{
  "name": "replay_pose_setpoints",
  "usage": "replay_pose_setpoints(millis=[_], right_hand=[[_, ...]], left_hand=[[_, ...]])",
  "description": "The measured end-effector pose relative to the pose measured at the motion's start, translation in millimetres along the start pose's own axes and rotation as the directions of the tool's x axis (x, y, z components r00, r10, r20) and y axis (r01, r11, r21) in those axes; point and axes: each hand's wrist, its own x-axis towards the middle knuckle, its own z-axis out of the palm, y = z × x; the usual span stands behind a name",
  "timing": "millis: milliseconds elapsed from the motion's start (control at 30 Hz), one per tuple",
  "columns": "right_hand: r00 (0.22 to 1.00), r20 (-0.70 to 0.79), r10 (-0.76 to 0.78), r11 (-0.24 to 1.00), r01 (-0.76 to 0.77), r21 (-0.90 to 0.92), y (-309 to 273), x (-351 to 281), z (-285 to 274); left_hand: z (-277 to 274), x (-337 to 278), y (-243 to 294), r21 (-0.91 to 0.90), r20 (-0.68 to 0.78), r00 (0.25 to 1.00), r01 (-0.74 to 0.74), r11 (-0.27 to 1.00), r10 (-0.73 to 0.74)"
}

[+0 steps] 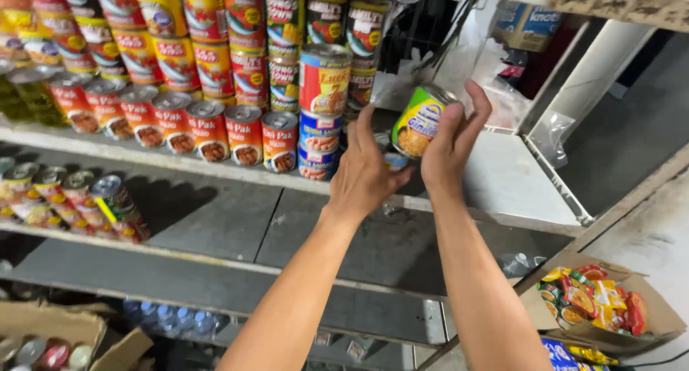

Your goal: Stocking and organizing various canned goods onto retail shelves from a cardboard box.

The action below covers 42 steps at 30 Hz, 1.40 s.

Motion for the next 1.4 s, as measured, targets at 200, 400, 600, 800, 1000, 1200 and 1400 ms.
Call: replay_pose_setpoints(millis=[200,400,600,800,1000,1200,1400], right_hand=[[0.949,0.313,0.041,0.999,-0.05,0.02,-1.4,3.5,20.4],[0.892,0.431,0.132,0.99,-0.141,-0.01,-12.1,-15.0,16.8],[0.807,0.433,0.401,0.866,-0.488,0.107,-38.2,-20.4,16.8],[0.876,0.419,0.241,0.921,-0.342,0.186,-30.9,-31.6,8.8],[0.98,0.071,0.188,0.866,-0.2,0.459,-16.1,-60.6,-7.9],[0.986,0.02,0.164,0.872,-0.155,0.464,-109.3,-94.0,6.0],[0.995,0.031,0.099,0.967,-0.103,0.233,-29.4,-96.1,8.9]], left_hand=[[-5.9,1.6,-3.6,-0.065,0.0,1.0,-0.007,0.998,0.007],[-12.7,-6.5,1.4,-0.008,0.04,0.996,-0.084,0.996,0.084],[-5.6,-29.1,-6.2,0.294,0.008,0.999,-0.036,0.955,0.035],[-11.0,-24.2,0.3,0.312,0.054,0.995,0.068,0.948,-0.089],[-18.2,-21.2,8.4,0.259,0.113,0.98,0.128,0.957,-0.162],[-50.0,-72.5,7.9,0.077,-0.074,0.977,-0.196,0.978,0.202],[-72.3,-79.2,9.4,0.089,0.0,0.994,-0.112,0.99,0.113]])
